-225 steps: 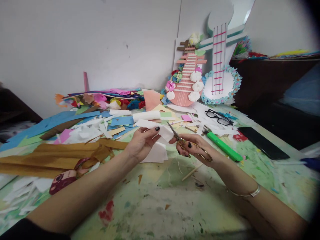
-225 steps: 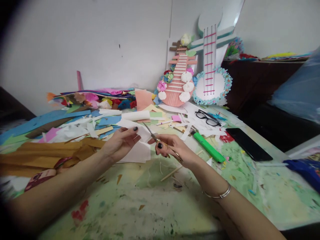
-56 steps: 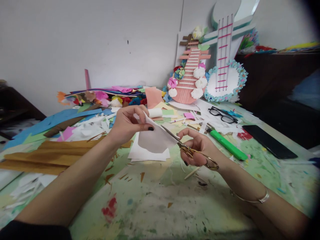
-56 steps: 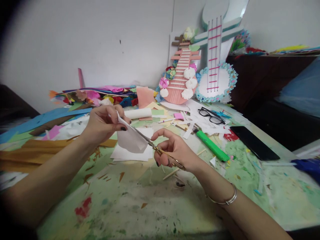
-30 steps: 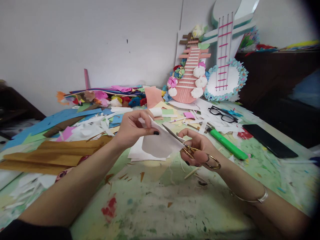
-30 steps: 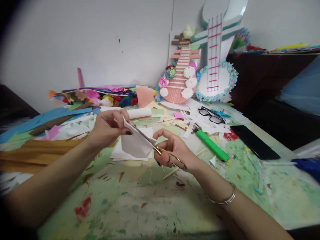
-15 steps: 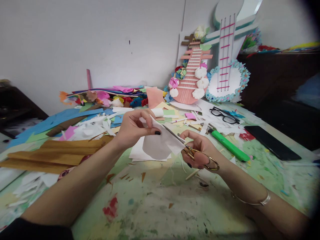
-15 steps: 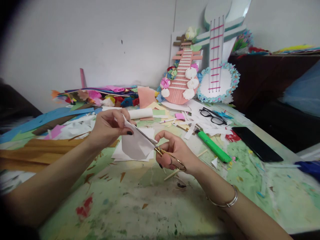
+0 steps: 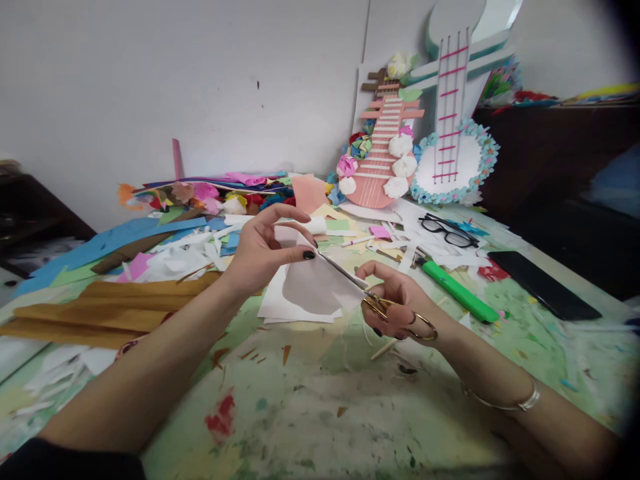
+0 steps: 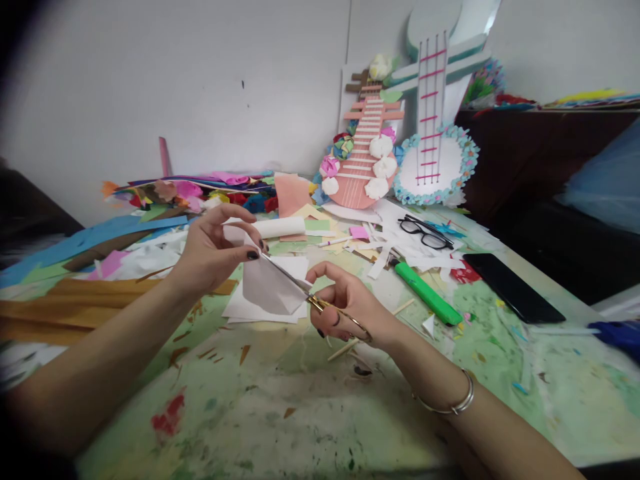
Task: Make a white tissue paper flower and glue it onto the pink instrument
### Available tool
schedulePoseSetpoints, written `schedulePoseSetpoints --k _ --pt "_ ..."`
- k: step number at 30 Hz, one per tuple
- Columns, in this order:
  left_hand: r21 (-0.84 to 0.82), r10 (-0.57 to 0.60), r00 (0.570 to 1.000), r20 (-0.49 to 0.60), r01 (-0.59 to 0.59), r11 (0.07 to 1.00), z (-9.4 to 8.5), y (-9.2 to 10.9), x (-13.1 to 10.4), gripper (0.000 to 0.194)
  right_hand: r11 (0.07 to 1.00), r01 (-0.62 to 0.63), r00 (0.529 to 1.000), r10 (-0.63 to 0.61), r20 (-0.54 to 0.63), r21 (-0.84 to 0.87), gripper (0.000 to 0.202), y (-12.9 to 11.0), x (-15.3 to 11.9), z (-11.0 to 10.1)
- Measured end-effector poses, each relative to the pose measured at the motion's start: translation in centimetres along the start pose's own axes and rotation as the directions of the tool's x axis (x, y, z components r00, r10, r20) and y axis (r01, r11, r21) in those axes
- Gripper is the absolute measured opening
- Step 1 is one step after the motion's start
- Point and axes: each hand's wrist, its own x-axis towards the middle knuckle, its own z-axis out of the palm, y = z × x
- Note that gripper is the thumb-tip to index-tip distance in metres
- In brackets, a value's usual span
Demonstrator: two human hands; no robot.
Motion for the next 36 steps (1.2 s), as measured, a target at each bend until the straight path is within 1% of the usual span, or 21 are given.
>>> schedulePoseSetpoints --k 4,9,14,17,20,23,26,31,36 --pt "0.013 -0.002 1.0 -0.004 0.003 1.0 -0.04 0.09 -0.05 0.036 1.0 -0.009 1.0 0.009 0.004 0.013 0.067 -0.07 0.05 -0.09" --pt "0.046 -0.045 0.999 0.004 0.045 0.998 0.03 0.31 -0.02 0.035 1.0 -0.021 1.0 0.02 0.013 0.023 0.066 -0.3 0.13 -0.11" --pt "0.088 -0.047 0.999 0.026 0.044 0.995 0.38 0.36 -0.06 0.034 1.0 -0.009 0.999 0.009 0.032 -0.011 0.064 0.01 0.12 -0.18" --pt "0.132 -0.093 0.996 0.012 0.091 0.987 0.52 0.3 -0.19 0.031 1.0 0.013 0.999 -0.013 0.05 -0.008 0.063 0.19 0.08 -0.22" --pt "0.164 -0.139 0.99 0.007 0.136 0.977 0.52 0.21 -0.28 0.032 1.0 0.023 0.999 -0.023 0.038 -0.006 0.062 0.16 0.06 -0.17" --pt "0.175 -0.156 0.988 0.008 0.152 0.973 0.41 0.22 -0.27 0.032 1.0 -0.009 1.0 0.009 0.001 -0.011 0.062 -0.01 0.04 -0.06" --pt "0.168 -0.165 0.986 0.017 0.16 0.973 0.25 0.35 -0.18 0.032 0.999 -0.052 0.998 0.051 -0.027 -0.017 0.063 -0.1 0.03 -0.01" --pt "0.127 -0.178 0.984 0.021 0.174 0.977 0.03 0.38 -0.04 0.032 0.998 -0.069 0.997 0.069 -0.035 -0.012 0.063 -0.02 0.12 -0.12" --pt "0.011 -0.203 0.979 0.026 0.203 0.979 -0.21 0.12 -0.15 0.033 1.0 -0.024 1.0 0.024 -0.012 0.004 0.063 -0.04 0.1 -0.1"
